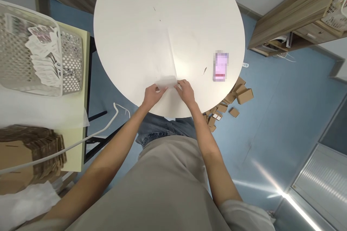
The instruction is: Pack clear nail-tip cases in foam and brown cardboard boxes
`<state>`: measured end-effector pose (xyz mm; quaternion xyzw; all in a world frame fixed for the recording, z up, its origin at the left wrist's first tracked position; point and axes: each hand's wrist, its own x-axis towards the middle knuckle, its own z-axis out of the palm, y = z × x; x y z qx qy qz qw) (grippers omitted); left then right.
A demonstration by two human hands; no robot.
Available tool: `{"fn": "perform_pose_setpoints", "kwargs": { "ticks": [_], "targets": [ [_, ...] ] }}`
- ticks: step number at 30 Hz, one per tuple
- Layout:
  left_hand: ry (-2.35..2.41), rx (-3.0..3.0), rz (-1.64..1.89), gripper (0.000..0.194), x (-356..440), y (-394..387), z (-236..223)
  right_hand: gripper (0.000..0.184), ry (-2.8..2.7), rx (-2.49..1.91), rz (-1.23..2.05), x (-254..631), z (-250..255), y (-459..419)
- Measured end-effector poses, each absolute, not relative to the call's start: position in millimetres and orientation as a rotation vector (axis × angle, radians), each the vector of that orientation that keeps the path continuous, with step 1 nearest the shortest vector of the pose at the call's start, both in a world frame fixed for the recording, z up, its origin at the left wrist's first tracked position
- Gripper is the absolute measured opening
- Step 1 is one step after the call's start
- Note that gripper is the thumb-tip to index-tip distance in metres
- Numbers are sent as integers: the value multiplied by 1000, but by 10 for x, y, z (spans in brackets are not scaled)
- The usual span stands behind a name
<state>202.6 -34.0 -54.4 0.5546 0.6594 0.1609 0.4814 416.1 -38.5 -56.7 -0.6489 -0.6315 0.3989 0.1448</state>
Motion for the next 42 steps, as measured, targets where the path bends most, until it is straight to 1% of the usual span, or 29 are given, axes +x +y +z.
{"fn": "perform_pose_setpoints", "kwargs": {
  "ticks": [5, 10, 12, 14, 16, 19, 23, 27, 29, 31, 33, 38, 42],
  "targets": [
    [1797, 1196, 388, 20, 2108, -274, -619, 27, -1730, -2120, 1199, 4024, -571, -222],
    [1881, 1084, 358, 21, 2155, -120, -683, 17, -1640, -2388, 1260, 3914, -574, -37],
    [1923, 1092, 341, 19, 2177, -75, -687, 15, -1664, -2437, 1218, 3863, -560, 6],
    [1981, 1181, 382, 23, 2209, -49, -686, 19, -1747, -2404, 1082, 3801, -536, 15],
    [1960, 1369, 463, 27, 2242, -41, -692, 26, -1890, -2279, 933, 3743, -509, -6],
    [1692, 1677, 519, 21, 2258, -38, -733, 36, -2111, -2030, 882, 3729, -492, -61],
    [1416, 1819, 455, 41, 2177, -33, -807, 49, -2262, -1809, 1009, 3894, -528, -120],
    [1339, 1831, 410, 46, 2069, -95, -800, 62, -2286, -1680, 1108, 4062, -587, -203],
    [1323, 1838, 380, 52, 2032, -175, -769, 64, -2268, -1665, 1118, 4081, -610, -292],
    [1324, 1832, 345, 63, 1999, -285, -741, 63, -2257, -1654, 1122, 4069, -618, -423],
    [1327, 1809, 322, 69, 1960, -418, -723, 62, -2254, -1641, 1131, 4053, -610, -580],
    [1412, 1632, 360, 55, 1869, -706, -687, 57, -2204, -1652, 1145, 4048, -543, -847],
    [1583, 1459, 409, 40, 1888, -684, -643, 55, -2094, -1834, 1130, 4004, -512, -743]
  ]
}}
